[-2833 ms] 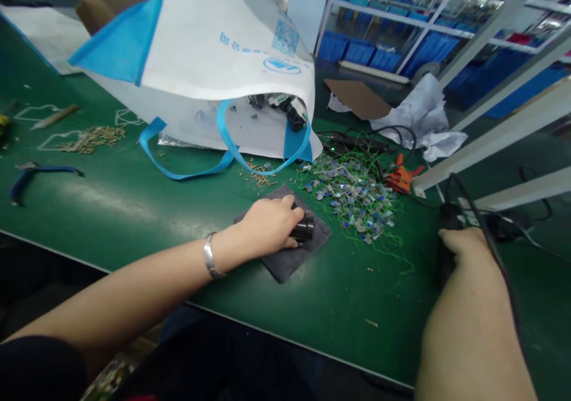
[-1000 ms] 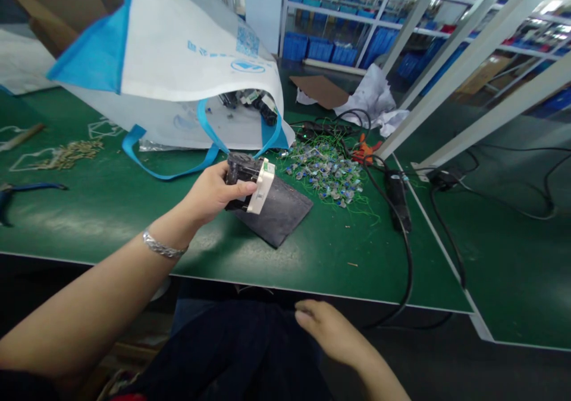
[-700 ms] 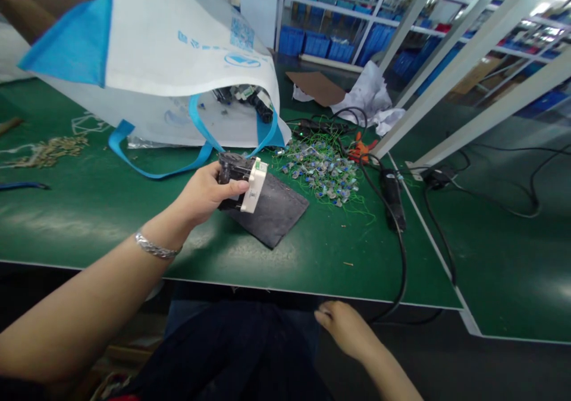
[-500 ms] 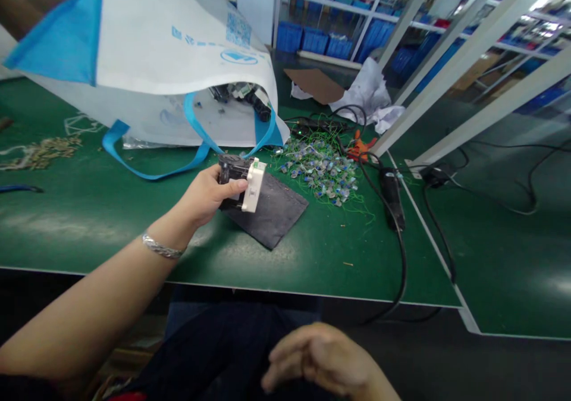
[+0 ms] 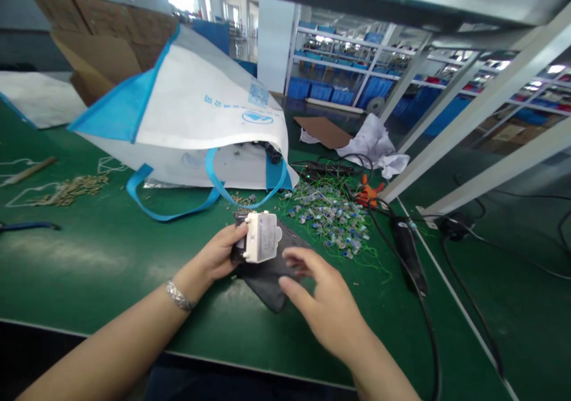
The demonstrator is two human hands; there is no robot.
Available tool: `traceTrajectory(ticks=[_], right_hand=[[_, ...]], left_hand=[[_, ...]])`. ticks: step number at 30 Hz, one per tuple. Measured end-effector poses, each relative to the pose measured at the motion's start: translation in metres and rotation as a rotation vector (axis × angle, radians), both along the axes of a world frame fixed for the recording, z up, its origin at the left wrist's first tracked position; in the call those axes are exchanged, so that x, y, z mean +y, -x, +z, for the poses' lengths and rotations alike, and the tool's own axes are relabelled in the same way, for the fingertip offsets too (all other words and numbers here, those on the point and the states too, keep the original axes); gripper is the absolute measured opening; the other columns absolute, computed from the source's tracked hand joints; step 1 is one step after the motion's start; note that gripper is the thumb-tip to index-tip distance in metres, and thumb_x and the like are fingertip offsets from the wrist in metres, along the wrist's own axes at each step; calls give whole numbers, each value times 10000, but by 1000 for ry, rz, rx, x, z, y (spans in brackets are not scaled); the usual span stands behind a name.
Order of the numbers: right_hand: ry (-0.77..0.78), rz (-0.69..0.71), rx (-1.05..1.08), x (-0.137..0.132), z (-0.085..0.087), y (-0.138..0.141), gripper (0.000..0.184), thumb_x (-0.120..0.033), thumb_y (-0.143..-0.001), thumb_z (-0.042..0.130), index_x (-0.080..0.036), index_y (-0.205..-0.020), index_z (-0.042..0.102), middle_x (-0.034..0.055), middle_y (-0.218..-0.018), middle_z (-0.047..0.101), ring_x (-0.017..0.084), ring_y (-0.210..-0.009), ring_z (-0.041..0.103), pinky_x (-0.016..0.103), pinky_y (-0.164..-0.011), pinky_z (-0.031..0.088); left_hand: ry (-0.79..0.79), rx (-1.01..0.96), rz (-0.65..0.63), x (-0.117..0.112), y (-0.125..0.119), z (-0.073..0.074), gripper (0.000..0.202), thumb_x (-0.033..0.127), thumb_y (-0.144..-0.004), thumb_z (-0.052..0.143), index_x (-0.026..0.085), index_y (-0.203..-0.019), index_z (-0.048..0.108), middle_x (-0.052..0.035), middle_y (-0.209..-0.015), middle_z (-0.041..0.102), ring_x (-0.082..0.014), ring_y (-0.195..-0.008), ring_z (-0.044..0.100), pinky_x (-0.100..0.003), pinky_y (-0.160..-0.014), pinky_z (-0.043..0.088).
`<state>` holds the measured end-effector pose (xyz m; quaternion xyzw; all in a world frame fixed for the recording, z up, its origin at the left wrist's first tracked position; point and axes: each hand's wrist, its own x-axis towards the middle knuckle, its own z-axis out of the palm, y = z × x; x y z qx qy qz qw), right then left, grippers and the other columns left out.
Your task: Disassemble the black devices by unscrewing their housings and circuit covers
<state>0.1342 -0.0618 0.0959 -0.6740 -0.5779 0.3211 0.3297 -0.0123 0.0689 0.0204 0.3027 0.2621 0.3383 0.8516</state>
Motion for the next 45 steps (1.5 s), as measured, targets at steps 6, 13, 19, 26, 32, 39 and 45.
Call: traceTrajectory(ticks=[6, 13, 19, 26, 32, 39, 45], right_hand=[[-38, 18, 19, 82, -29, -4, 743, -321, -641, 633, -138, -1289, 319, 124, -1304, 361, 257, -1179, 364, 434, -1016, 257], [-20, 64, 214, 108, -45, -22, 754, -284, -547, 694, -134, -1215, 378, 105, -1114, 525, 230, -956, 549, 348, -832, 456], [4, -3, 348, 104, -41, -29, 763, -267, -523, 732, -156, -1196, 389, 105, -1087, 531, 237, -917, 561, 357, -797, 466], [-31, 25, 630, 103, -31, -43, 787, -268, -506, 777, -198, -1186, 388, 75, -1078, 531, 206, -878, 566, 299, -740, 477], [-168, -31, 661, 101, -22, -63, 714, -327, -496, 792, -227, -1107, 436, 70, -1085, 512, 222, -880, 563, 305, -731, 477], [215, 327, 117, 98, -18, -70, 537, -263, -606, 696, -196, -1093, 479, 63, -1152, 500, 243, -1070, 472, 388, -925, 376], [-3, 84, 96, 109, -38, -45, 343, -246, -767, 517, -149, -1097, 525, 72, -1150, 523, 193, -1081, 467, 365, -983, 312]], left_hand=[[-147, 68, 69, 9, -16, -2, 448, 319, -569, 753, 108, -926, 582, -54, -795, 651, -156, -685, 596, -251, -654, 457], [-321, 197, 111, 21, -24, -7, 470, 288, -541, 766, 107, -927, 568, -66, -856, 652, -181, -765, 593, -281, -731, 458], [-310, 185, 120, 29, -15, -6, 461, 267, -561, 760, 105, -944, 560, -78, -888, 653, -194, -809, 600, -306, -783, 457], [-142, 5, 95, 36, -8, -7, 454, 287, -604, 740, 102, -977, 558, -91, -889, 659, -193, -811, 621, -301, -791, 467], [-64, -78, 72, 38, -4, -8, 461, 331, -605, 736, 112, -982, 585, -70, -806, 673, -187, -736, 637, -282, -729, 493], [22, -98, 47, 36, -6, -8, 489, 331, -564, 757, 97, -956, 581, -105, -866, 670, -204, -751, 638, -314, -738, 506], [-25, -64, -5, 30, -8, -8, 535, 348, -537, 769, 116, -976, 569, -83, -815, 669, -199, -700, 637, -309, -704, 508]])
